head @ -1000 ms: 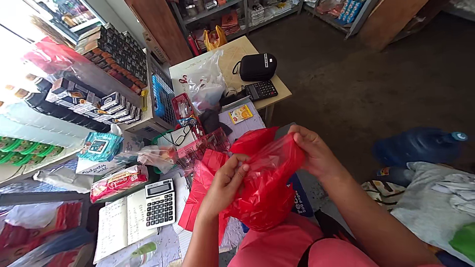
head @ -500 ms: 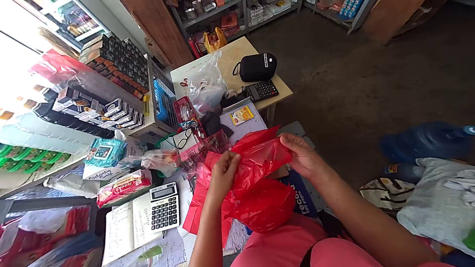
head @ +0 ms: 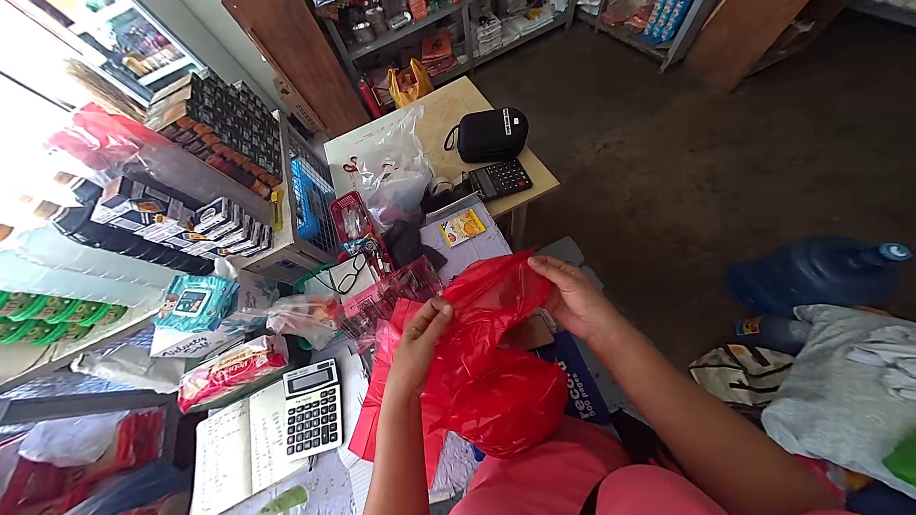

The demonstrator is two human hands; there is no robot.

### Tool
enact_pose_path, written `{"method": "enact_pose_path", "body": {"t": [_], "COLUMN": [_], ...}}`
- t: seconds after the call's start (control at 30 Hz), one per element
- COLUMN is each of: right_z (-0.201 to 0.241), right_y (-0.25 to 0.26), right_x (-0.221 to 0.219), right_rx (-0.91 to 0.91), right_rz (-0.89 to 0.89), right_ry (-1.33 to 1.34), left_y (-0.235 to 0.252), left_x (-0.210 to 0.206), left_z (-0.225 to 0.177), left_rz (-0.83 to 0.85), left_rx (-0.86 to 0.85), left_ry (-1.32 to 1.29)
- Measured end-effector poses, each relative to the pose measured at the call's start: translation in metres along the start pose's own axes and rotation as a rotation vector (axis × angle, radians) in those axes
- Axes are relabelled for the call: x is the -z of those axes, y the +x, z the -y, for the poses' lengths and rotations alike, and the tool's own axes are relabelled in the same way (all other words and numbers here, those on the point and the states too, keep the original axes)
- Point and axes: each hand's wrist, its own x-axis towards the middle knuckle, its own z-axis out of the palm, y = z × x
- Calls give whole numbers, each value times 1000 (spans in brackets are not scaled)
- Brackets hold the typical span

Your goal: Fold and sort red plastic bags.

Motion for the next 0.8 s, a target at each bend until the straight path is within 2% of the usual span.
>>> {"method": "enact_pose_path", "body": {"t": [0.1,0.2,0.33,0.5,0.6,0.7,0.8], "right_z": [4,6,13,4,-12,-31,-48], "right_y": [5,13,26,55,69,77,86], "right_x": [6,11,13,9,11,21,32], "right_rx": [83,221,353,518,400,197,108], "right_rz": [-1,-39,-25,-76,-127,-143,-122], "right_ry": [-110,-296,-535,-904,-936,-806,-764], "left_y": [-1,-4,-1,21,29,32,40], "left_x": [-1,-4,-6,1,6,8,14], "left_z": [11,13,2,12,30,48,74], "left_rz": [109,149,-55,-206,-194,-118,-69], "left_rx": [65,56,-30,19,151,285,356], "left_ry": [207,202,117,36,-79,-211,-262]}}
